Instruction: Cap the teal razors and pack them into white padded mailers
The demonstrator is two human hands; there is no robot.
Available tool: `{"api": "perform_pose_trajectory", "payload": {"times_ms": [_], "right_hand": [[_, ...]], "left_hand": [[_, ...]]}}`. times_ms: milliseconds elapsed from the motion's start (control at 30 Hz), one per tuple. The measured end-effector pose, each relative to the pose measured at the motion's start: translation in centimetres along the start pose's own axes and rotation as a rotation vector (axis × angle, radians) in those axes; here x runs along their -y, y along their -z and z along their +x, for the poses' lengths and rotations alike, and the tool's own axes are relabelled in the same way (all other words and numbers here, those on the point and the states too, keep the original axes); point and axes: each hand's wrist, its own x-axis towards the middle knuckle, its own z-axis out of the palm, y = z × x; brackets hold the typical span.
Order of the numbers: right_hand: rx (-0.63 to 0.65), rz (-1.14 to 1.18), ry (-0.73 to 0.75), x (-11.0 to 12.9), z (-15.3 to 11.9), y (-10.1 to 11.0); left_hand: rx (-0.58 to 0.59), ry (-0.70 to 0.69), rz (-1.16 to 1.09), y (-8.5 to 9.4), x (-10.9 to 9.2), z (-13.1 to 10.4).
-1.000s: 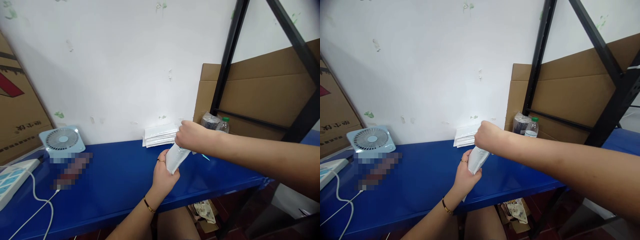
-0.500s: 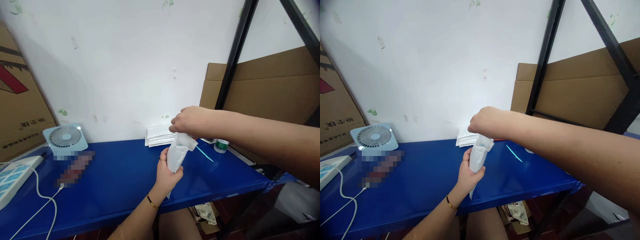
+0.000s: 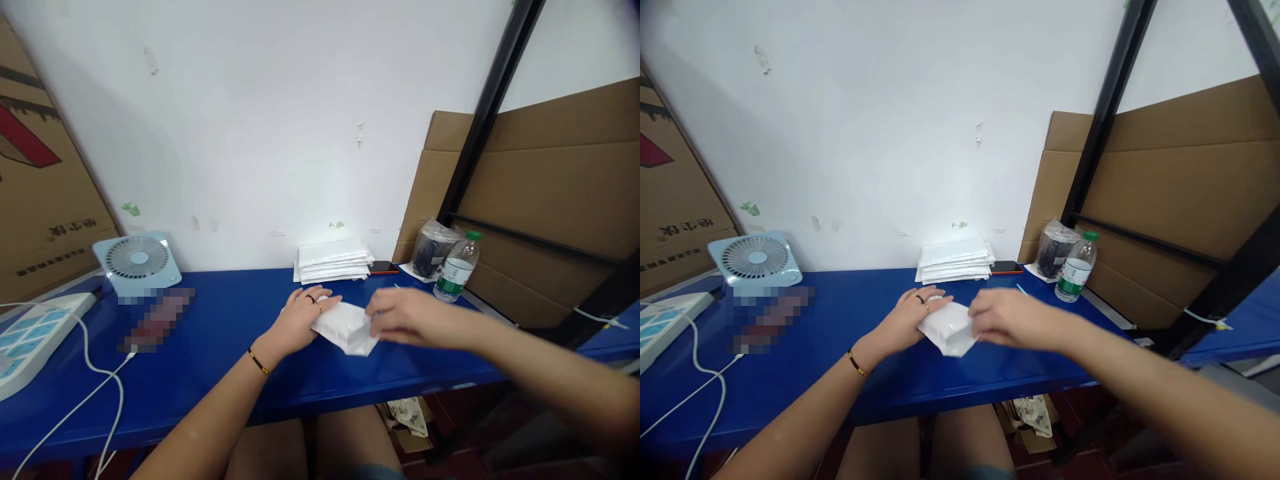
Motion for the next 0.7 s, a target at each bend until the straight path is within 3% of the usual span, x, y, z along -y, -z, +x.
{"api": "perform_pose_trajectory", "payload": {"times_ms": [133, 267, 367, 433, 567, 700], "right_hand": [[0.005, 0.174, -0.053, 1.4, -0.6, -7.9], [-0.111, 0.476, -0.226, 1.3, -0.4, -12.0], [-0.270, 0.547, -0.413, 0.9, -0.1, -13.5], [-0.327, 0.493, -0.452, 1.1, -0.1, -14.0], [-0.342, 0.197, -0.376, 2.5, -0.4, -14.0], [-0.343, -0.020, -0.310, 3.9, -0.2, -13.8]], "left_hand": [[0.172, 0.005, 0.021, -2.6, -0.9, -3.4], [0.094, -0.001, -0.135, -3.0, -4.1, -6.5], [0.017, -0.056, -0.144, -3.1, -5.8, -7.7], [-0.021, -0.073, -0.091, -4.0, -6.2, -7.9], [-0.116, -0.026, -0.019, -6.0, -6.0, -7.5], [-0.286, 0.004, -0.044, -5.9, -6.1, -6.9]]}}
